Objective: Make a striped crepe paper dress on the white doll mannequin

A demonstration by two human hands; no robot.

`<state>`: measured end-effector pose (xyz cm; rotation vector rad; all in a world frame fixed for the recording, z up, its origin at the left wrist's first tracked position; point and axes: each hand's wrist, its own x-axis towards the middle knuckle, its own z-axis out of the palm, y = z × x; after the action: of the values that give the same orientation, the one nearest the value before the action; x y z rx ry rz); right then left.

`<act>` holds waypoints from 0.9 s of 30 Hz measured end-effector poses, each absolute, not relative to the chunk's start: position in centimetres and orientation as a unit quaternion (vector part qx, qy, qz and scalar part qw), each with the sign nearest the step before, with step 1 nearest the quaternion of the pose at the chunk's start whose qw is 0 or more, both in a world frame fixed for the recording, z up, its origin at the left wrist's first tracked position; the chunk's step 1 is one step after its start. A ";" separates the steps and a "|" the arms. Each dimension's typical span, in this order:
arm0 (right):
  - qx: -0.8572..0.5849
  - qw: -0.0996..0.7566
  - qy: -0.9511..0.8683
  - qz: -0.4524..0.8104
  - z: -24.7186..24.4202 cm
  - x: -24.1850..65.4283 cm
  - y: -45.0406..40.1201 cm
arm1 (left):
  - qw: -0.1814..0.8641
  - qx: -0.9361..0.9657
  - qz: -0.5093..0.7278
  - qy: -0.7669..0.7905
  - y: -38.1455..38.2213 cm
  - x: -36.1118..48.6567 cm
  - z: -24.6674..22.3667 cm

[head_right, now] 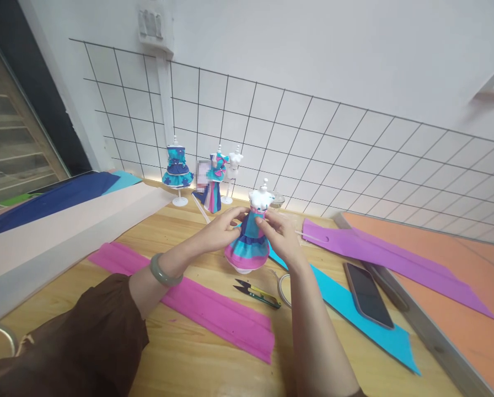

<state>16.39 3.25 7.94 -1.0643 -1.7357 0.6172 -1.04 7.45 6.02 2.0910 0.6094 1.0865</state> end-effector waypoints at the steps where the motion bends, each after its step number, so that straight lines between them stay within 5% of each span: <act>1: -0.436 0.485 -0.712 0.259 7.9 16.4 3.3 | 0.350 0.804 0.419 0.235 7.5 -1.0 6.0; 13: -0.429 0.460 -0.702 0.333 7.5 16.5 3.6 | 0.385 0.791 0.426 0.214 7.7 -0.8 5.7; 27: -0.487 0.463 -0.688 0.273 7.0 17.3 4.0 | 0.461 0.747 0.415 0.238 8.3 -0.9 4.8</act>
<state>17.33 3.98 7.03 -1.1971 -1.6917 0.6710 -0.91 8.26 4.81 1.8376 0.5850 1.0217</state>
